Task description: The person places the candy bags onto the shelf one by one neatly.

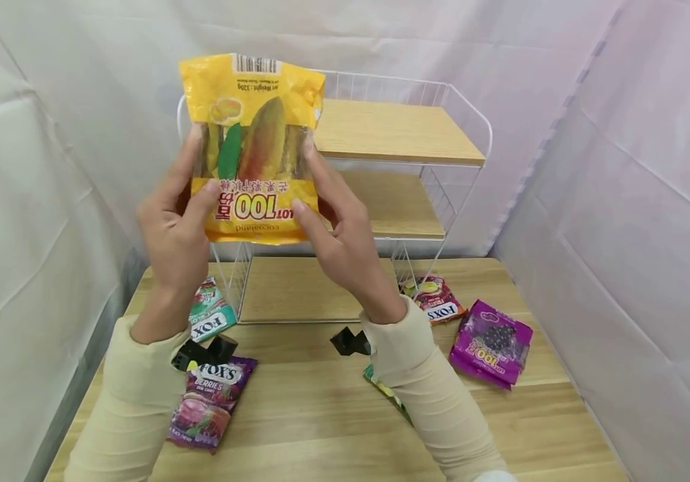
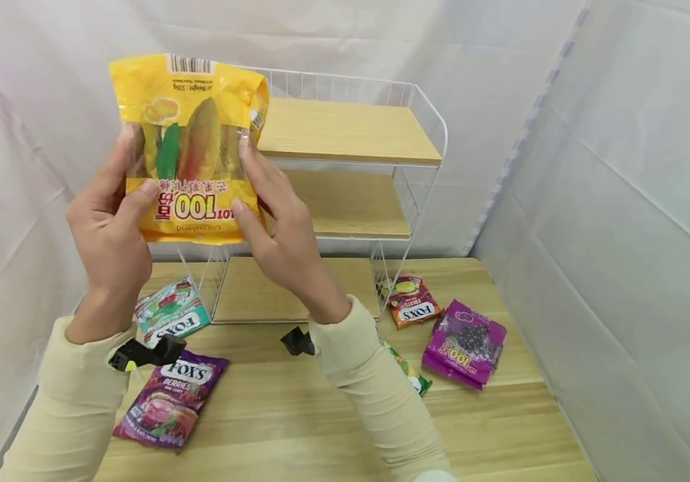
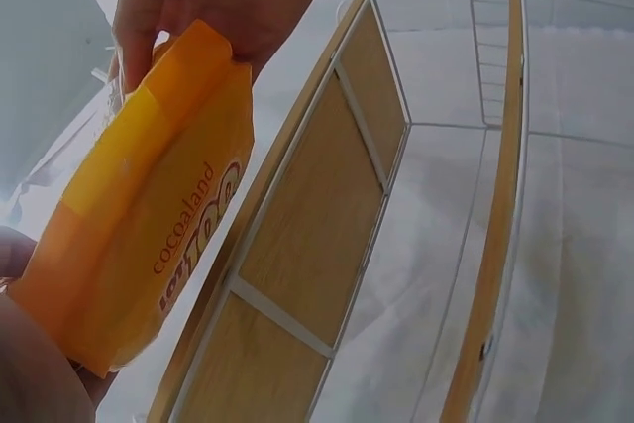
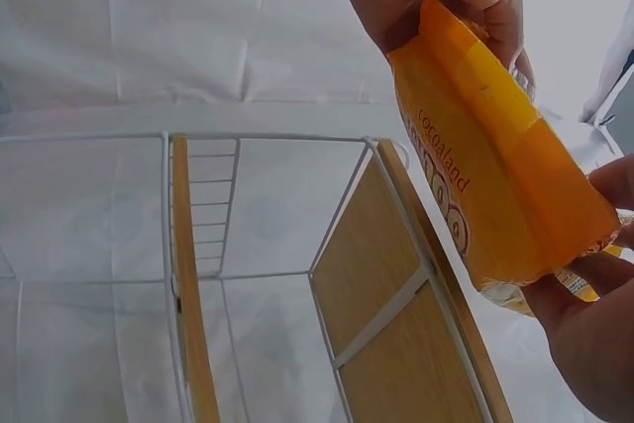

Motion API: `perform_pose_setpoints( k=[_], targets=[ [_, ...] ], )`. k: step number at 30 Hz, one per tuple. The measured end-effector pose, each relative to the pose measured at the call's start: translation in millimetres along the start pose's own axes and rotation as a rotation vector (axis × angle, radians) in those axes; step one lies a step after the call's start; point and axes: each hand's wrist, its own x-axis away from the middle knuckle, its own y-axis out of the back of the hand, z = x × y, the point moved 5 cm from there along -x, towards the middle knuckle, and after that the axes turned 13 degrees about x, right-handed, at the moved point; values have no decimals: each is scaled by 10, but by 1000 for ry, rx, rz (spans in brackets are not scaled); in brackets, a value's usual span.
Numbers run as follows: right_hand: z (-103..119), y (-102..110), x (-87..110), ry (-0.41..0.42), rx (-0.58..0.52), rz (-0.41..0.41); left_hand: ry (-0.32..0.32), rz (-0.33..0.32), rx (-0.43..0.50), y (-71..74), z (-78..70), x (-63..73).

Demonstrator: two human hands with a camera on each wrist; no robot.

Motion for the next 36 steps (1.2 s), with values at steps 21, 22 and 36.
perform_pose_setpoints(
  k=[21, 22, 36],
  targets=[
    [210, 110, -268, -89, 16, -5, 62, 39, -107, -122, -14, -265],
    [209, 112, -278, -98, 15, -5, 67, 41, -118, -127, -11, -277],
    [88, 159, -348, -221, 6, 8, 182, 74, -249, -216, 49, -352]
  ],
)
